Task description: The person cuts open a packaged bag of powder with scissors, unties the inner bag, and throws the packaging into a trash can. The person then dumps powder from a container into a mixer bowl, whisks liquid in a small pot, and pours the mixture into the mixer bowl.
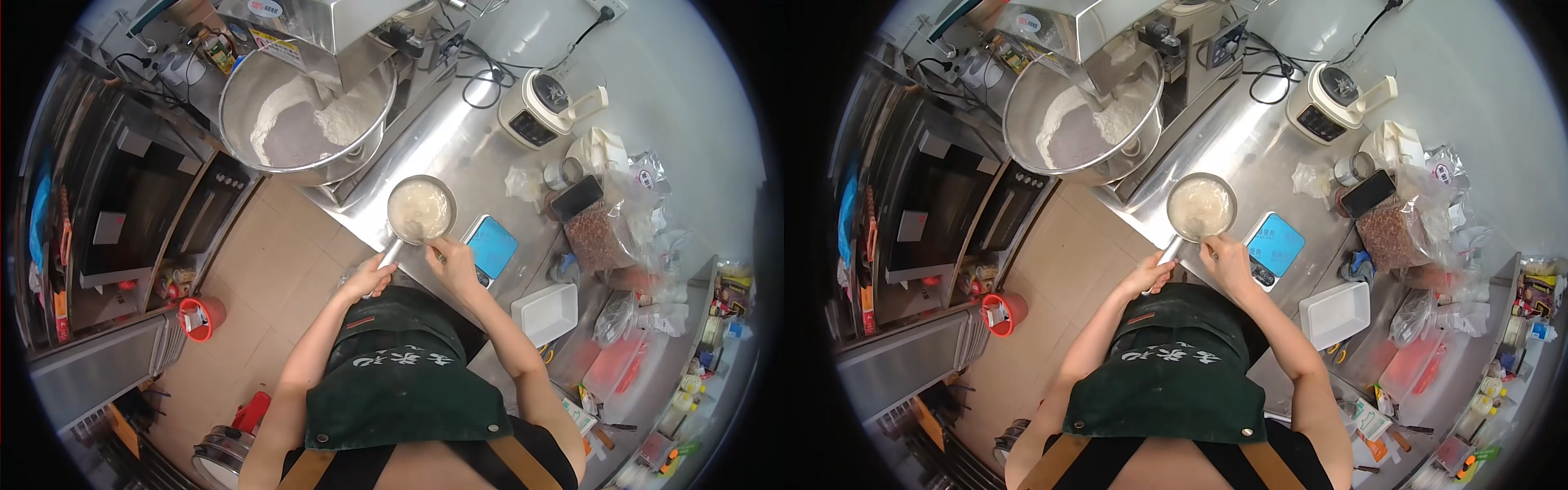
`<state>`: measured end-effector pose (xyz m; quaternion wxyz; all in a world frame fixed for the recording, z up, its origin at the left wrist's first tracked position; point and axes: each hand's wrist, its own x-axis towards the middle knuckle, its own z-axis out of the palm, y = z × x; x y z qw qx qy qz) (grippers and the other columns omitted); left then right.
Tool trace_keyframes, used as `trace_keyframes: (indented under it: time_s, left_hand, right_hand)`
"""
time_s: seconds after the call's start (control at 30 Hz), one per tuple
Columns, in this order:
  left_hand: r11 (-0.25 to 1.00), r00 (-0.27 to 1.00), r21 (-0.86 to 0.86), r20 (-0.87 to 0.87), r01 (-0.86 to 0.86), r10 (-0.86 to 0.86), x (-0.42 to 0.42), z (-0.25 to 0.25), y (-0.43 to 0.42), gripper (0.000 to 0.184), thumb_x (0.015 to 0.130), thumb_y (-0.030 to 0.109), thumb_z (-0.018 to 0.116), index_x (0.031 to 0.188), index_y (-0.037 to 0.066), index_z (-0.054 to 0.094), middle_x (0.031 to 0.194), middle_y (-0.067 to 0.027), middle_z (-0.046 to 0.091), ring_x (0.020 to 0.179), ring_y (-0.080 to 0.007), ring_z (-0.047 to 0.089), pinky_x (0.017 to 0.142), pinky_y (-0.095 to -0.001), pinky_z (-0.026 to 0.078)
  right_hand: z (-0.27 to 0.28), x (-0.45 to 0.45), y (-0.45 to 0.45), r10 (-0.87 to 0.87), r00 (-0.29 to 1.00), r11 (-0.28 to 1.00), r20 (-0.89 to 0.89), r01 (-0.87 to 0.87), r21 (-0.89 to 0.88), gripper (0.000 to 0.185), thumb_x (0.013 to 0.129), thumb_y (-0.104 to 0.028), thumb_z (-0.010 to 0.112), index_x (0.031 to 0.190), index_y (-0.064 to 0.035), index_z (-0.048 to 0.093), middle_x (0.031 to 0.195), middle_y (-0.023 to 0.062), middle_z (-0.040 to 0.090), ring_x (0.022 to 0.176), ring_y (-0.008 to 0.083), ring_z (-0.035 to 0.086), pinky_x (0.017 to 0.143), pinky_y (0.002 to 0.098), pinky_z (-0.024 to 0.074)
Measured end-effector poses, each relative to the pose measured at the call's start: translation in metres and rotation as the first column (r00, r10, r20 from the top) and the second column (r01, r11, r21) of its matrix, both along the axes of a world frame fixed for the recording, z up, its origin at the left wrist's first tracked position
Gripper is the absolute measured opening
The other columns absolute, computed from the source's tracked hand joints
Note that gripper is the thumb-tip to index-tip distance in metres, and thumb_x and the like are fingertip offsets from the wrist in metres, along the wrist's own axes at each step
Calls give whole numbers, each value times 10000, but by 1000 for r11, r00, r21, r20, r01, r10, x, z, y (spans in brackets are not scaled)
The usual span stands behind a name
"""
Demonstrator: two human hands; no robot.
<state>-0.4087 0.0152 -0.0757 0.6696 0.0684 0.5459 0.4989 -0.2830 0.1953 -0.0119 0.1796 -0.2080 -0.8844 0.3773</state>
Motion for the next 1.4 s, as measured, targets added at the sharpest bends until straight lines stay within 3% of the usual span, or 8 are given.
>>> trace_keyframes:
  time_s: [0.3,0.47,0.6,0.97,1.07,1.17,1.3,1.4]
  left_hand:
    - [1000,1000,-5,-6,-10,10,2,0,0,290,992,231,529,1236,103,439,616,62,379,466,-29,336,399,-203,280]
    - [1000,1000,-6,27,-8,9,2,1,-1,349,987,247,543,1280,101,422,616,63,371,472,-28,331,404,-205,280]
    - [1000,1000,-11,5,-7,7,0,1,1,350,984,251,548,1272,97,422,615,59,376,471,-31,335,404,-205,289]
    - [989,959,115,279,-93,58,-5,-23,8,272,989,224,528,1212,90,449,682,38,408,513,-30,354,425,-188,289]
    - [990,968,96,240,-103,77,0,-5,20,187,993,210,515,1116,84,452,689,41,389,521,-32,336,426,-190,266]
    - [989,973,101,214,-107,84,5,14,11,175,995,206,508,1096,80,441,688,41,385,520,-33,338,425,-189,260]
    - [986,971,125,226,-106,76,3,59,-8,175,992,181,507,1102,65,436,685,34,385,503,-35,335,398,-196,270]
    - [987,973,114,216,-113,86,2,113,-30,189,993,171,502,1128,46,455,672,32,380,491,-37,337,384,-204,273]
  right_hand:
    - [13,-3,27,-35,973,999,226,29,32,101,813,-93,626,847,-19,685,729,180,631,697,366,641,651,416,515]
    - [-26,-28,22,104,994,987,-27,-100,125,135,806,-102,645,909,-16,660,837,209,609,639,393,628,603,447,517]
    - [-8,-10,10,-56,958,948,280,-37,316,119,823,-107,622,876,-3,644,768,224,600,574,403,611,528,489,496]
    - [-12,-7,14,93,995,994,22,-94,64,135,849,-87,624,942,-2,673,744,169,655,619,307,660,595,384,525]
    - [-32,-2,39,-254,967,860,3,227,-458,183,889,-109,611,996,25,676,743,112,680,633,190,671,597,294,529]
    - [-25,13,59,-328,943,747,48,291,-597,222,924,-133,595,1018,54,669,768,84,679,659,119,654,600,243,521]
    - [48,20,42,-48,990,716,134,128,-687,197,924,-98,586,1016,56,668,758,86,675,676,131,666,600,248,531]
    - [104,16,50,-29,995,904,96,67,-422,185,876,-83,634,1007,37,684,785,94,687,705,141,676,624,266,529]
